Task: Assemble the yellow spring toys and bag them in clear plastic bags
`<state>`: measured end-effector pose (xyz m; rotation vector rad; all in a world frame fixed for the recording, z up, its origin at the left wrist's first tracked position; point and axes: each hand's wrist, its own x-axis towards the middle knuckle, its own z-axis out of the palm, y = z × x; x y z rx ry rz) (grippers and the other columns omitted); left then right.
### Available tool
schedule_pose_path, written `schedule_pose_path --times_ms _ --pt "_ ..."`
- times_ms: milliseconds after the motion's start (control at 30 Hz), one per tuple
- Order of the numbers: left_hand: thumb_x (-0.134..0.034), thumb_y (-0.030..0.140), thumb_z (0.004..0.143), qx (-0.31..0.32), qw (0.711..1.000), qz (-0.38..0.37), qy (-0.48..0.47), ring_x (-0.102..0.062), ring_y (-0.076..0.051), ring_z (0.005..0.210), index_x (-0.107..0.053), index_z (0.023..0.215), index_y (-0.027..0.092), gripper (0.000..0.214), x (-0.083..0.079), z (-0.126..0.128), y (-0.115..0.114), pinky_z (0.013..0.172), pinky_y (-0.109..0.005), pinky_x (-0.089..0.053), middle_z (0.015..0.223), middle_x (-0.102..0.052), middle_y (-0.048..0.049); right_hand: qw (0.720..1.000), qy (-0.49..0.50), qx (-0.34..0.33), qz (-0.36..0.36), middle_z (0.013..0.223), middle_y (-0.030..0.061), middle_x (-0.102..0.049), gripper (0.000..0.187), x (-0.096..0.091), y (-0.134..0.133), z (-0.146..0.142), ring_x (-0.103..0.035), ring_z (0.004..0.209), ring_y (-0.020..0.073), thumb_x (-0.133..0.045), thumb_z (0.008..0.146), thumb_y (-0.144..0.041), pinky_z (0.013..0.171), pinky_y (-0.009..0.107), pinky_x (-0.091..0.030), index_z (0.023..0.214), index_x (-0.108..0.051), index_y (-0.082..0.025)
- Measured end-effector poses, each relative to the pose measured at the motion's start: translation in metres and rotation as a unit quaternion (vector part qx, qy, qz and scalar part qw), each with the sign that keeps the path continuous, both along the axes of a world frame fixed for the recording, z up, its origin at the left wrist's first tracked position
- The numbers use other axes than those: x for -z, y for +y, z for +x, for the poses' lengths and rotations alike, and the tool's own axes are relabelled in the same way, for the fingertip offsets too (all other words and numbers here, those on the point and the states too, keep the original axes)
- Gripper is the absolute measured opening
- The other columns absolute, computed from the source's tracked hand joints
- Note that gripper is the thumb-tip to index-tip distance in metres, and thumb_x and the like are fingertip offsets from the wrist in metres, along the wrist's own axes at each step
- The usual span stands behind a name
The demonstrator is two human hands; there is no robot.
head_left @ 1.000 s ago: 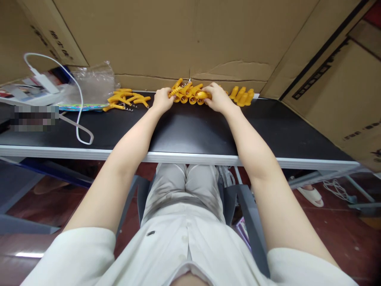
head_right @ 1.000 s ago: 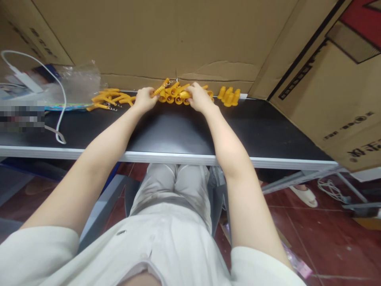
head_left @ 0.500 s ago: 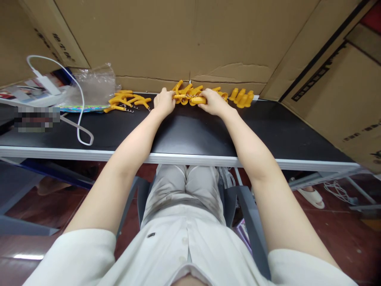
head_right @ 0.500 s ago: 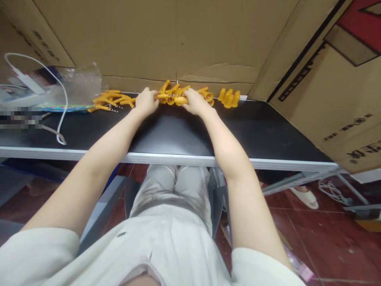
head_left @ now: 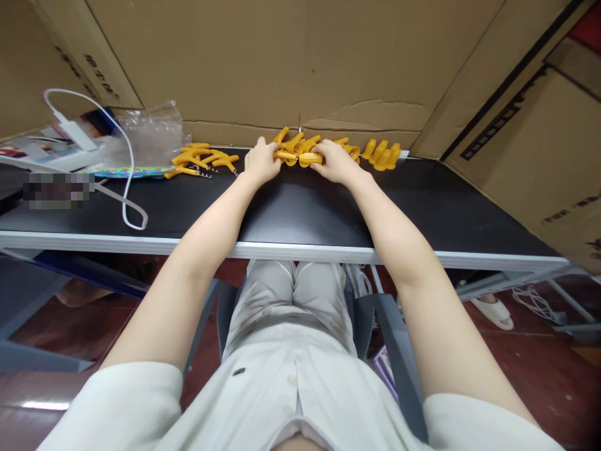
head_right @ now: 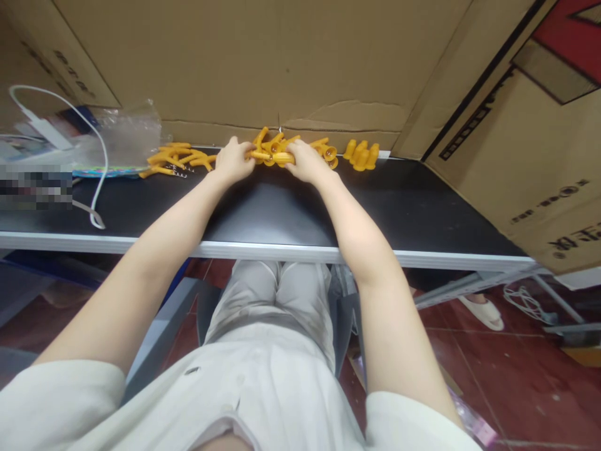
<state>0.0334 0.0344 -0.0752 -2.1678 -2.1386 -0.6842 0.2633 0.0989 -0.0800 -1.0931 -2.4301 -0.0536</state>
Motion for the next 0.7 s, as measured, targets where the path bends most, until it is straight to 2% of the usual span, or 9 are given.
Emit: schedule_pose_path --times_ms 167,300,467,567,700 --pt "-0.056 0.03 0.097 0.033 0.999 0.0 -0.002 -0.065 -0.042 0.143 -0.063 0.158 0.027 0.061 0.003 0.005 0.002 0.121 -0.055 -0.05 0.156 -0.062 -0.0187 1.0 0.014 -0.002 0.004 0.133 0.0199 -0.069 0.034 -0.002 -0.001 0.002 -0.067 0.126 0.041 -0.071 0.101 -0.04 0.119 0.059 -0.05 0.125 -0.074 -0.017" --pt "-0.055 0.028 0.095 0.031 0.999 0.022 -0.023 -0.066 -0.04 0.143 -0.066 0.153 0.029 0.059 0.003 0.003 0.004 0.12 -0.054 -0.051 0.149 -0.069 -0.0167 1.0 0.014 -0.006 -0.002 0.133 0.0214 -0.07 0.038 -0.003 -0.004 0.001 -0.066 0.128 0.0417 -0.07 0.102 -0.043 0.118 0.06 -0.051 0.127 -0.074 -0.016" --pt "-0.057 0.033 0.091 0.023 0.999 0.01 -0.036 -0.07 -0.039 0.136 -0.068 0.151 0.032 0.061 0.002 0.0 0.005 0.115 -0.05 -0.055 0.136 -0.08 -0.0114 1.0 0.009 0.008 -0.02 0.134 0.0212 -0.069 0.042 -0.007 -0.013 -0.004 -0.066 0.13 0.0418 -0.074 0.099 -0.046 0.121 0.06 -0.049 0.128 -0.074 -0.017" --pt "-0.06 0.034 0.087 0.016 0.999 0.013 -0.039 -0.07 -0.04 0.135 -0.069 0.151 0.033 0.065 0.001 0.0 0.005 0.114 -0.05 -0.055 0.133 -0.081 -0.0109 0.999 0.034 0.014 -0.026 0.134 0.0204 -0.07 0.042 -0.009 -0.015 -0.005 -0.067 0.13 0.0408 -0.075 0.097 -0.045 0.119 0.06 -0.051 0.129 -0.073 -0.018" --pt "-0.061 0.036 0.086 0.0 0.999 0.015 -0.044 -0.07 -0.041 0.134 -0.068 0.152 0.035 0.067 -0.001 -0.001 0.003 0.113 -0.052 -0.055 0.131 -0.081 -0.0117 0.995 0.091 0.01 -0.046 0.139 0.0195 -0.07 0.057 -0.01 -0.012 -0.002 -0.07 0.126 0.0379 -0.081 0.092 -0.045 0.115 0.061 -0.057 0.14 -0.067 -0.019"
